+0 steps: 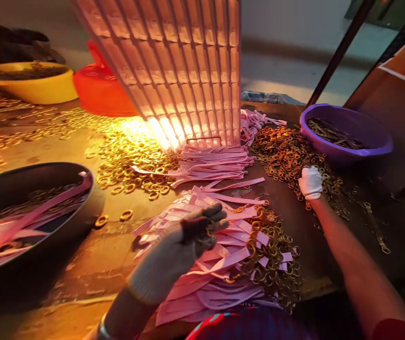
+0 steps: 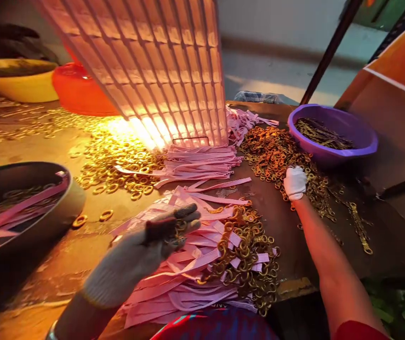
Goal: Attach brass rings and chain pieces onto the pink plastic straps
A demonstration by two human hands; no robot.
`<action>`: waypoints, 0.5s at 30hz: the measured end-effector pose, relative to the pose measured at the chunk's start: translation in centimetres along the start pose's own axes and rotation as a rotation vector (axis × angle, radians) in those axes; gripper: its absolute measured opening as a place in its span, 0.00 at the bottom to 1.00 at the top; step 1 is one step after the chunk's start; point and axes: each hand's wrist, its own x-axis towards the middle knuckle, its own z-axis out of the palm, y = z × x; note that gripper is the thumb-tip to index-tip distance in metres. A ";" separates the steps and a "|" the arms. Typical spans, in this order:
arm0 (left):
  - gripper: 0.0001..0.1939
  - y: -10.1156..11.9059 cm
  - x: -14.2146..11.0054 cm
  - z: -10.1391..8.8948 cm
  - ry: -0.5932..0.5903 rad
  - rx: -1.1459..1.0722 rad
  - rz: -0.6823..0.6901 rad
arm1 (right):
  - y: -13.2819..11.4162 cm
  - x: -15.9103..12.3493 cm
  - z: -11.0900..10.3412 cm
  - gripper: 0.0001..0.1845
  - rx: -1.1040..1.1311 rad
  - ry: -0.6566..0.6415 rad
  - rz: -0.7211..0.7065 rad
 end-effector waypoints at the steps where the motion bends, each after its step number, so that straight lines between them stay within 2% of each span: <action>1: 0.24 -0.3 0.0 0.3 0.004 -0.016 -0.001 | 0.1 -0.1 0.3 0.19 0.038 0.010 -0.001; 5: 0.26 -1.8 -0.1 0.1 -0.037 -0.077 0.043 | 1.0 -0.5 0.3 0.16 0.265 0.048 0.014; 9: 0.26 -3.3 0.0 -1.0 -0.125 -0.044 0.141 | 0.3 -2.8 -1.6 0.14 0.570 0.089 -0.019; 11: 0.25 -3.8 0.0 -1.0 -0.146 0.006 0.184 | -1.1 -5.5 -3.4 0.17 0.736 0.054 -0.112; 13: 0.26 -3.7 -0.3 -0.5 -0.190 0.030 0.207 | -2.9 -8.9 -5.9 0.17 0.876 -0.019 -0.267; 14: 0.27 -3.5 -0.6 0.0 -0.224 0.030 0.189 | -3.9 -10.6 -7.5 0.15 0.933 -0.040 -0.364; 15: 0.28 -3.2 -0.9 0.5 -0.254 0.023 0.154 | -4.9 -12.2 -9.1 0.13 0.996 -0.070 -0.534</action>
